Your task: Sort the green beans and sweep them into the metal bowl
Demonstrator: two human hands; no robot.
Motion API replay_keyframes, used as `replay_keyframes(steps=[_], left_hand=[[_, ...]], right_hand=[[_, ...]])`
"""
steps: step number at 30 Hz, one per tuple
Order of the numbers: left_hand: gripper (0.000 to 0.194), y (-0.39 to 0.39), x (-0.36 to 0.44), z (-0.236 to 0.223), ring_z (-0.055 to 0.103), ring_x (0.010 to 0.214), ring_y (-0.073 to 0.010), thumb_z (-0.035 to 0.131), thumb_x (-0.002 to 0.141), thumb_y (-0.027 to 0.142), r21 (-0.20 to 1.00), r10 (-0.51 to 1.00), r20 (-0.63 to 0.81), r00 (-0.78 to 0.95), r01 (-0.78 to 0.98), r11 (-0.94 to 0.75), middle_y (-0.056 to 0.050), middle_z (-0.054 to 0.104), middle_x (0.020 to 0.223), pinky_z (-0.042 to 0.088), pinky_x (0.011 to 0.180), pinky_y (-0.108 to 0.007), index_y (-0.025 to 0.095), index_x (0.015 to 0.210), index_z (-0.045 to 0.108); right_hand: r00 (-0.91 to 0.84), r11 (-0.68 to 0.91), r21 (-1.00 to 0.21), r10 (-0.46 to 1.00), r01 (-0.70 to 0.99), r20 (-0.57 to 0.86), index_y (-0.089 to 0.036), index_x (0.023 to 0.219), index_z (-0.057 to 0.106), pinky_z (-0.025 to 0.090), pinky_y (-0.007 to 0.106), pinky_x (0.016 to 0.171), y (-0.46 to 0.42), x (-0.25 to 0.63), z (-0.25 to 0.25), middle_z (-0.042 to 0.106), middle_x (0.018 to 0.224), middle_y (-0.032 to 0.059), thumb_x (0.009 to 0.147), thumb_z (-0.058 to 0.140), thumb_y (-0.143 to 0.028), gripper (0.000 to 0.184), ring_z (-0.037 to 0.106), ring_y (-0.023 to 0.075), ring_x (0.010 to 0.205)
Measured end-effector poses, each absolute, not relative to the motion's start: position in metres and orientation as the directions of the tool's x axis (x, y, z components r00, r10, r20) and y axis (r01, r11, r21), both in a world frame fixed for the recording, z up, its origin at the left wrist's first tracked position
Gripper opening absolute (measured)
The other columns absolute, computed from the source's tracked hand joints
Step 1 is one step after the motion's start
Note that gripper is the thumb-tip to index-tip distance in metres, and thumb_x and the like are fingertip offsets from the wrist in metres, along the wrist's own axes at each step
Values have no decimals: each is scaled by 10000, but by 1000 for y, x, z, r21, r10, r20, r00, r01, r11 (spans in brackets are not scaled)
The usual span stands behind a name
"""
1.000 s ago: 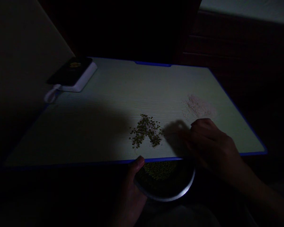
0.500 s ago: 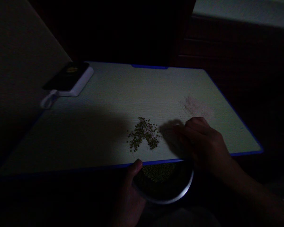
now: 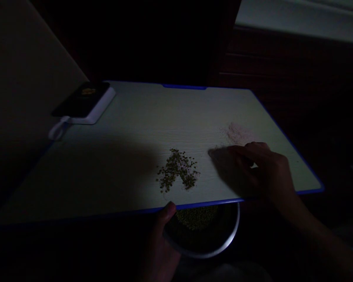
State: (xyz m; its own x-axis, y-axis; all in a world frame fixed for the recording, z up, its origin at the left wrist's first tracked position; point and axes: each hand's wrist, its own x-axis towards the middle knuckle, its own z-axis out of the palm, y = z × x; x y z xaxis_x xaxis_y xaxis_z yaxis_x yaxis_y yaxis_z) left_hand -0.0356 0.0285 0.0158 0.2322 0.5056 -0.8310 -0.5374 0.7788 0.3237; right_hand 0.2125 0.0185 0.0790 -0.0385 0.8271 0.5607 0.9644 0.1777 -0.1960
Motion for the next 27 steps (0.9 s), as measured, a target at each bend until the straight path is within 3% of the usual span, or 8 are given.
replay_keyframes(steps=[4,9,15,20,23,27], left_hand=[[416,29,-31,19,778,1069,-297,629,910,179,329,506,-840,197,-557,762,-61,860,939,523,1085,-497,205,1322,673],[322,31,-29,23,792,1013,-266,644,917,178,321,502,-843,195,-567,759,-86,858,960,540,1064,-458,162,1232,711],[431,31,-30,20,776,1060,-262,707,866,186,323,502,-842,200,-558,764,-73,853,975,533,1070,-451,182,1296,675],[431,31,-36,15,733,1167,-298,708,883,233,303,489,-837,246,-535,789,-121,839,1067,529,1074,-477,153,1305,671],[445,31,-41,10,742,1148,-322,695,881,198,288,456,-849,265,-492,822,-133,840,1048,549,1044,-510,133,1320,662],[501,30,-45,-2,732,1159,-359,727,850,205,355,505,-822,263,-457,816,-136,836,1067,572,1002,-547,161,1344,655]], right_hand=[[-100,242,-228,860,943,500,-150,1018,766,455,334,698,30,195,80,701,721,54,967,537,-147,234,622,199,700],[34,71,-220,897,973,440,-161,1004,789,450,377,756,54,207,72,739,776,78,964,539,-184,254,648,214,728],[110,-8,-230,895,973,433,-169,1030,791,457,351,702,45,249,82,789,881,90,966,549,-221,256,681,210,737],[-9,133,-357,945,924,328,-207,1069,772,488,315,742,19,270,98,796,939,49,1018,563,-322,244,701,181,817],[-210,285,-337,947,897,243,-214,1004,774,475,317,776,12,275,98,756,830,25,1028,571,-332,236,660,160,787],[-226,293,-268,941,918,252,-224,1017,788,454,338,813,28,280,85,753,841,33,1030,569,-301,232,649,160,809]])
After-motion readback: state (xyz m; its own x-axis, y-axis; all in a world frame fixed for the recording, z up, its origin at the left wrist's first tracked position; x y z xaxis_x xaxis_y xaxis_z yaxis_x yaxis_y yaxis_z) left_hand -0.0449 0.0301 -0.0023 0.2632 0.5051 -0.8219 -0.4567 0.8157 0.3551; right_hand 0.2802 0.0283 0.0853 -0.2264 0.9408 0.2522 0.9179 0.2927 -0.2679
